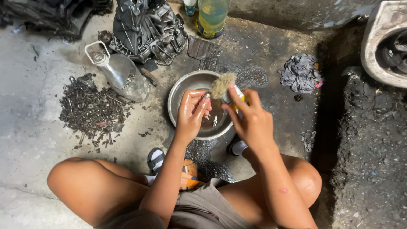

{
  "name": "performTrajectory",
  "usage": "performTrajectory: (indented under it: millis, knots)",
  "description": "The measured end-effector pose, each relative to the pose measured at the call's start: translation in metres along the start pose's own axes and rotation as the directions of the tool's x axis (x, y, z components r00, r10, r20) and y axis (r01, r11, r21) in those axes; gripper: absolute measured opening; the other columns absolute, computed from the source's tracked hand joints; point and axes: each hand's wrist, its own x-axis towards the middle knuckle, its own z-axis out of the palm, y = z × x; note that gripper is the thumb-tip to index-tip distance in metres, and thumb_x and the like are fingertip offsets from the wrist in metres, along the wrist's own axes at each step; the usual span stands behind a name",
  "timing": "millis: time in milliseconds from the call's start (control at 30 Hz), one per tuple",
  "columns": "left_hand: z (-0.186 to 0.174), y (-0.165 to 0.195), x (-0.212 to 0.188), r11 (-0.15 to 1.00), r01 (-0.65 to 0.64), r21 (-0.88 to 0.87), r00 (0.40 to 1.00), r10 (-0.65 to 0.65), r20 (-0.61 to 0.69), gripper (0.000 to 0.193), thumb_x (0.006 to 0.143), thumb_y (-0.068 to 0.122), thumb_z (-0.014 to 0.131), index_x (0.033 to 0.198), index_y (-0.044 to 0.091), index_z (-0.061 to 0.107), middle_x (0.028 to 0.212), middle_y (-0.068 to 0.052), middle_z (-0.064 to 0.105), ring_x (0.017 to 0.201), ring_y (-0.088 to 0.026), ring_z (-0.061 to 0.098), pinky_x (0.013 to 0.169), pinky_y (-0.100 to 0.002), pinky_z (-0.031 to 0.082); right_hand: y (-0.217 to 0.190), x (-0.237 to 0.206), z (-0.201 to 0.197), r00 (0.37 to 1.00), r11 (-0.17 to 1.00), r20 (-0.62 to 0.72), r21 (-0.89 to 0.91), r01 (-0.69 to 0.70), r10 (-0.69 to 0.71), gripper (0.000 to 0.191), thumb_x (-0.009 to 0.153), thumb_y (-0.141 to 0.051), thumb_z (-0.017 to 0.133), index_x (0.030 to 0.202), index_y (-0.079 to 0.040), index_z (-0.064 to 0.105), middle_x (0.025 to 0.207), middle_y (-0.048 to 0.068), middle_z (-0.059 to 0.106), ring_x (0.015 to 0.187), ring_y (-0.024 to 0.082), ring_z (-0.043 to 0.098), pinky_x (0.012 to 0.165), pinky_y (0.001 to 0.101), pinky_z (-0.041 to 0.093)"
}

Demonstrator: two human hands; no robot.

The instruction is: The person sits on the floor and scrubs small metal parts with a brush in a bowl of dark liquid. They repeatedly dip the parts into the liquid, scrub them, and place them back into the bowl.

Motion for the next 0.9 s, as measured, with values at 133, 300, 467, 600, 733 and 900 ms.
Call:
performTrajectory:
  millis: [133, 300, 467, 600, 733, 900]
  knots:
    - [0.001, 0.004, 0.0, 0.998, -0.006, 0.056, 0.998, 0.009, -0.055, 0.021, 0.106, 0.006, 0.063, 0.124, 0.0, 0.054, 0.1, -0.007, 0.063, 0.085, -0.009, 0.059, 0.074, -0.025, 0.052, 0.0, 0.001, -0.004, 0.987, 0.986, -0.046, -0.052, -0.158, 0.156, 0.049, 0.096, -0.026, 0.079, 0.143, -0.022, 0.064, 0.116, 0.013, 0.064, 0.07, 0.028, 0.069, 0.06, 0.0404, 0.055]
    - [-0.002, 0.019, -0.001, 0.76, -0.197, 0.62, 0.973, 0.229, 0.029, 0.023, 0.101, 0.009, 0.07, 0.121, 0.001, 0.063, 0.116, -0.012, 0.073, 0.094, -0.016, 0.071, 0.08, -0.029, 0.057, 0.001, -0.004, 0.004, 0.994, 0.997, 0.088, 0.03, -0.072, 0.069, 0.05, 0.094, -0.03, 0.076, 0.142, -0.023, 0.064, 0.114, 0.013, 0.064, 0.072, 0.032, 0.07, 0.06, 0.042, 0.055]
    - [-0.003, 0.027, -0.001, 0.662, -0.209, 0.72, 0.968, 0.247, 0.054, 0.023, 0.098, 0.012, 0.074, 0.118, 0.003, 0.066, 0.114, -0.013, 0.076, 0.09, -0.02, 0.076, 0.078, -0.032, 0.06, 0.003, -0.006, 0.011, 0.974, 0.98, 0.123, -0.077, -0.183, 0.192, 0.05, 0.095, -0.03, 0.073, 0.143, -0.021, 0.062, 0.114, 0.014, 0.063, 0.077, 0.034, 0.071, 0.062, 0.0449, 0.055]
    - [-0.003, 0.024, -0.003, 0.665, -0.208, 0.717, 0.973, 0.215, 0.083, 0.025, 0.099, 0.012, 0.074, 0.12, 0.002, 0.065, 0.113, -0.014, 0.075, 0.093, -0.023, 0.076, 0.079, -0.033, 0.06, -0.001, -0.007, 0.007, 0.979, 0.987, 0.135, 0.027, -0.155, 0.15, 0.051, 0.095, -0.033, 0.074, 0.143, -0.022, 0.062, 0.111, 0.015, 0.063, 0.074, 0.034, 0.07, 0.064, 0.0445, 0.056]
    - [-0.004, 0.02, -0.003, 0.686, -0.218, 0.694, 0.975, 0.175, 0.134, 0.024, 0.101, 0.01, 0.07, 0.122, 0.001, 0.064, 0.116, -0.015, 0.074, 0.098, -0.024, 0.077, 0.082, -0.033, 0.061, -0.003, -0.01, 0.004, 0.953, 0.975, 0.213, -0.104, -0.195, 0.213, 0.048, 0.095, -0.029, 0.071, 0.142, -0.02, 0.063, 0.114, 0.015, 0.063, 0.073, 0.035, 0.07, 0.061, 0.046, 0.054]
    - [-0.005, 0.012, -0.006, 0.726, -0.129, 0.675, 0.992, 0.09, 0.093, 0.024, 0.101, 0.011, 0.068, 0.123, 0.002, 0.062, 0.116, -0.015, 0.074, 0.097, -0.023, 0.077, 0.08, -0.032, 0.062, 0.001, -0.011, 0.004, 0.967, 0.982, 0.175, -0.003, -0.188, 0.186, 0.05, 0.095, -0.032, 0.072, 0.143, -0.02, 0.062, 0.11, 0.015, 0.063, 0.073, 0.036, 0.07, 0.063, 0.046, 0.055]
